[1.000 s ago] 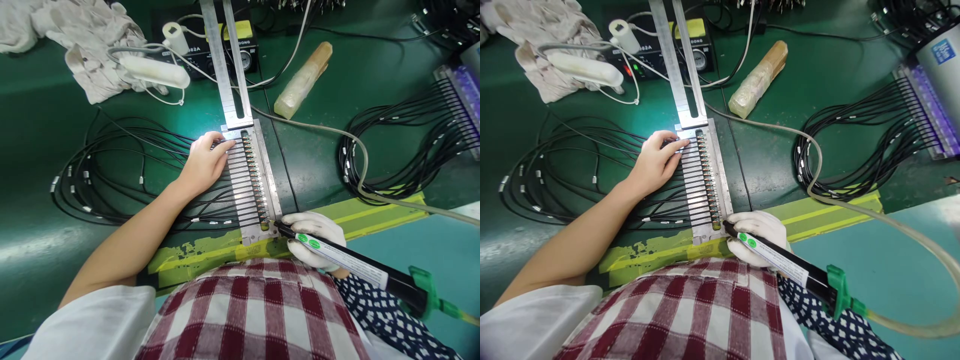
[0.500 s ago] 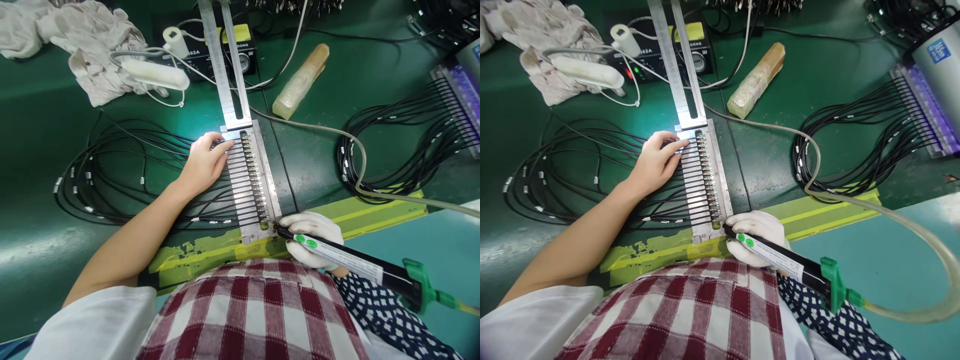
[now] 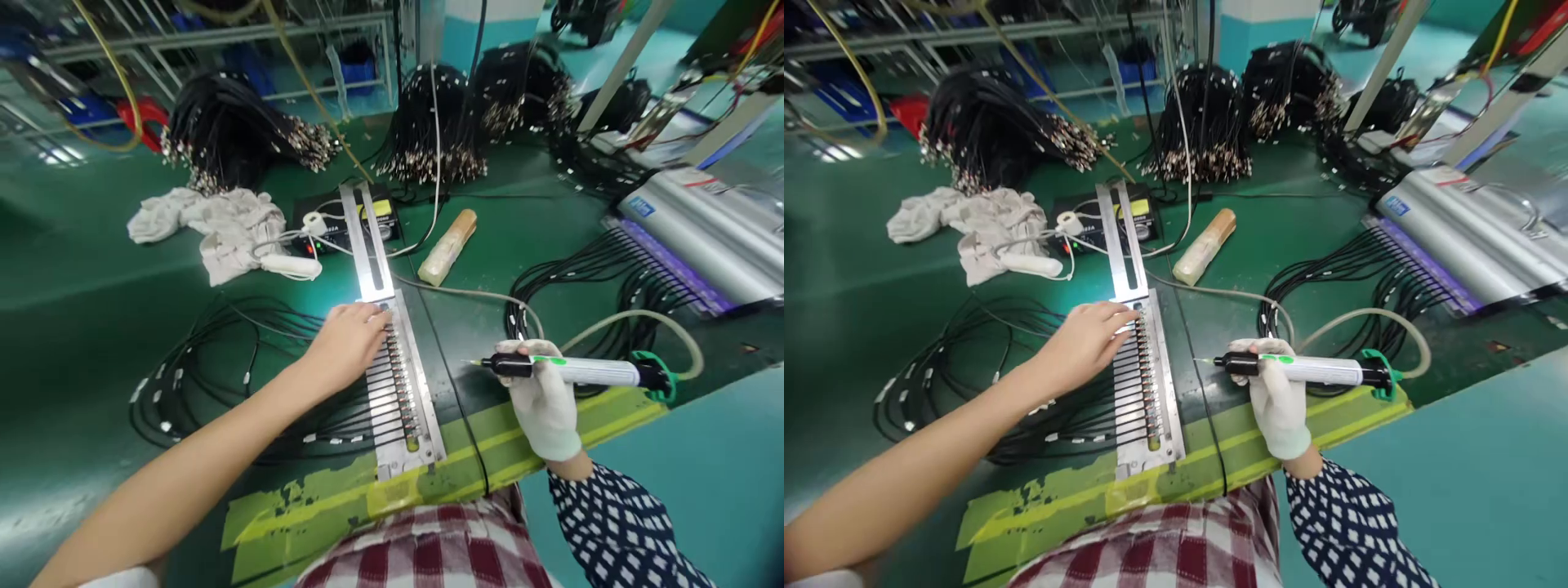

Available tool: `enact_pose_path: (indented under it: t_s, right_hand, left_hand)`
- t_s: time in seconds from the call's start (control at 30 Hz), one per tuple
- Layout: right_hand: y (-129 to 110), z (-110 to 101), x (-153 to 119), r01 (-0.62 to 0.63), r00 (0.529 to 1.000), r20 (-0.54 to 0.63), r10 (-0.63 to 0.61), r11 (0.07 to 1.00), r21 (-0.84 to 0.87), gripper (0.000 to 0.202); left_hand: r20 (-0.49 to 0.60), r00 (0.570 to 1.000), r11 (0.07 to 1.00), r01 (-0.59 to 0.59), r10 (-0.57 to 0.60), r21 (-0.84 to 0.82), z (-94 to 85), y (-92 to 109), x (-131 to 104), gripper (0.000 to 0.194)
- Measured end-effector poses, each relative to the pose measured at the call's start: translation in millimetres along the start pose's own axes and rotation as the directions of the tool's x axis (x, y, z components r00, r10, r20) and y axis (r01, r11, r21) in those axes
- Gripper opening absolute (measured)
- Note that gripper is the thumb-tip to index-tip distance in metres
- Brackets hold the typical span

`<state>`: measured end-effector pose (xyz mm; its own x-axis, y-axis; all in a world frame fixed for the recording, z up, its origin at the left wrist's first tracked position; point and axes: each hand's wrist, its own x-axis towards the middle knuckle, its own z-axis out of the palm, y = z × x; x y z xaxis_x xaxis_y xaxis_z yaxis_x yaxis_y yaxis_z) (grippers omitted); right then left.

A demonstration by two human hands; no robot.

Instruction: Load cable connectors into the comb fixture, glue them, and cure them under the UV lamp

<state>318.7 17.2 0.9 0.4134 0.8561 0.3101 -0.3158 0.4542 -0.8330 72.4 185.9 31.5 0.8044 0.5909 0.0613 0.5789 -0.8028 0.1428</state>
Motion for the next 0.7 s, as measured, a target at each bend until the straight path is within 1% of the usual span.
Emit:
enact_pose_path:
  t_s: [0.07,0.1,0.13,0.17,0.2,0.23,0.27,0.3,0.33,0.37,0.4,0.43,0.47,0.5,0.53,0.6,0.63,0.7]
  right_hand:
    - [-3,-6,19,0.015,0.998,-0.059,-0.01,0.997,0.079,0.018]
    - [-4,-7,27,0.015,0.997,-0.077,-0.007,0.993,0.113,0.022]
    - [-5,-8,32,0.009,0.997,-0.082,0.003,0.99,0.144,0.028]
    - [-7,-10,37,-0.005,0.997,-0.078,0.018,0.985,0.171,0.035]
    - [-9,-11,41,-0.022,0.997,-0.073,0.037,0.981,0.195,0.041]
    - [-12,-14,44,-0.041,0.995,-0.075,0.059,0.976,0.215,0.045]
    - [-16,-17,47,-0.054,0.993,-0.093,0.077,0.971,0.232,0.047]
    - [-21,-22,50,-0.051,0.988,-0.13,0.085,0.968,0.244,0.048]
    - [-28,-27,55,-0.031,0.98,-0.182,0.079,0.967,0.253,0.048]
    - [-36,-32,59,-0.006,0.969,-0.238,0.069,0.966,0.257,0.048]
    - [-43,-38,64,0.022,0.955,-0.292,0.056,0.967,0.256,0.049]
    - [-50,-42,70,0.042,0.94,-0.337,0.046,0.967,0.25,0.05]
    - [-55,-44,75,0.047,0.931,-0.362,0.046,0.969,0.243,0.05]
    - [-58,-43,80,0.045,0.927,-0.371,0.046,0.971,0.234,0.049]
    - [-59,-40,85,0.038,0.93,-0.364,0.048,0.973,0.226,0.048]
    - [-53,-25,90,-0.007,0.951,-0.301,0.073,0.976,0.215,0.047]
    - [-48,-14,90,-0.05,0.96,-0.259,0.105,0.977,0.209,0.048]
    - [-36,9,88,-0.173,0.965,-0.164,0.202,0.969,0.176,0.051]
  left_hand:
    - [-0.012,0.999,0.998,-0.037,0.036,-0.041,-3.6,25,49,0.042]
    - [-0.018,1.0,1.0,-0.007,0.007,-0.006,-1.3,36,78,0.047]
    - [-0.034,0.998,0.998,0.06,-0.059,0.034,2.8,45,106,0.057]
    - [-0.052,0.989,0.989,0.141,-0.139,0.039,7.8,53,132,0.068]
    - [-0.037,0.97,0.97,0.242,-0.242,0.004,12.6,58,154,0.077]
    - [-0.015,0.958,0.958,0.287,-0.287,-0.02,16.6,61,169,0.08]
    - [-0.004,0.953,0.953,0.301,-0.302,-0.042,19.1,60,176,0.078]
    - [0.004,0.959,0.957,0.282,-0.282,-0.062,19.9,58,175,0.073]
    - [0.001,0.976,0.972,0.217,-0.218,-0.088,19.1,52,165,0.068]
    - [-0.008,0.99,0.983,0.142,-0.144,-0.112,16.9,45,148,0.068]
    - [-0.032,0.998,0.987,0.039,-0.045,-0.154,13.9,36,126,0.066]
    - [-0.125,0.986,0.949,-0.14,0.109,-0.281,10.6,27,100,0.064]
    - [-0.182,0.966,0.899,-0.238,0.181,-0.368,7.6,18,72,0.064]
    - [-0.187,0.965,0.87,-0.25,0.186,-0.425,5.6,10,44,0.063]
    - [-0.176,0.97,0.859,-0.232,0.169,-0.455,4.9,3,18,0.064]
    - [-0.14,0.984,0.862,-0.165,0.11,-0.479,7.5,-4,-26,0.067]
    - [-0.138,0.986,0.866,-0.148,0.093,-0.477,10.2,-6,-42,0.068]
    - [-0.151,0.986,0.869,-0.14,0.076,-0.475,14.9,-6,-64,0.07]
